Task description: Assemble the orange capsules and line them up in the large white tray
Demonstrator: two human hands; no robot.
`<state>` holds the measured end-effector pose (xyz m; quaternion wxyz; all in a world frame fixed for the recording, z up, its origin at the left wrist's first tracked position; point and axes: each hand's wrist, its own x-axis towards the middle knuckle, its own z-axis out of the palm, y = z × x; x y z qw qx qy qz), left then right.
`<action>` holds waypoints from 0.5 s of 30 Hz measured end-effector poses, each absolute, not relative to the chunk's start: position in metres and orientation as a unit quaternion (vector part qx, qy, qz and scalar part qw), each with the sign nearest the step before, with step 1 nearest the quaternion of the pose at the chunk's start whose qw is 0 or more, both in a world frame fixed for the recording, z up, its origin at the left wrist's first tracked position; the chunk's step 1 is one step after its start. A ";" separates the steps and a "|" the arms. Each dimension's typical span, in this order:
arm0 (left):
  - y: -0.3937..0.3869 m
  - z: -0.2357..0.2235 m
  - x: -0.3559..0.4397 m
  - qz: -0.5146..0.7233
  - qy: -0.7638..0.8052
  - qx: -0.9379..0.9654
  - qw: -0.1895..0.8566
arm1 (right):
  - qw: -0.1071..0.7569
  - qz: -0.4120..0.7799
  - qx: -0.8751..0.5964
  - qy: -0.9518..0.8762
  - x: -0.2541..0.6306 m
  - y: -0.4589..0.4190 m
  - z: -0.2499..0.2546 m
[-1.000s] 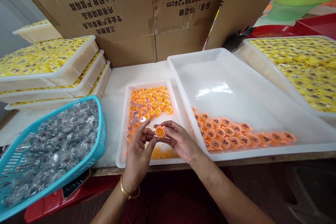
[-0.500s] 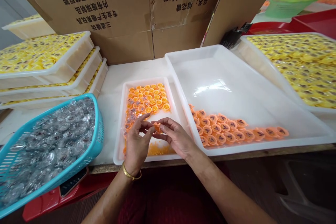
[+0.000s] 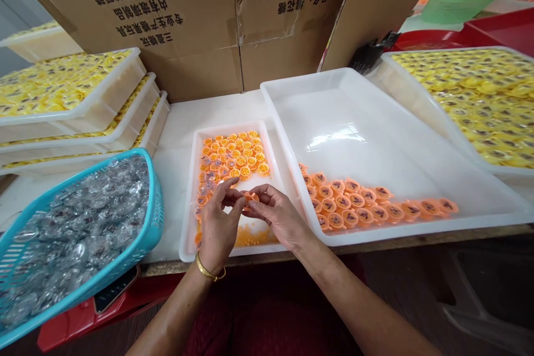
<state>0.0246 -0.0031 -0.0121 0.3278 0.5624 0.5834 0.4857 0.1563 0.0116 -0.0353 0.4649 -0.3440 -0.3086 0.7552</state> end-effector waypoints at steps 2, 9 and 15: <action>-0.004 -0.012 0.026 0.487 0.584 0.570 0.311 | 0.469 0.751 -0.349 -0.308 0.156 0.012 -0.035; 0.000 -0.015 0.026 0.489 0.575 0.550 0.358 | 0.481 0.738 -0.351 -0.317 0.157 0.011 -0.037; 0.007 -0.026 0.022 0.447 0.585 0.555 0.389 | 0.508 0.736 -0.323 -0.308 0.157 0.011 -0.038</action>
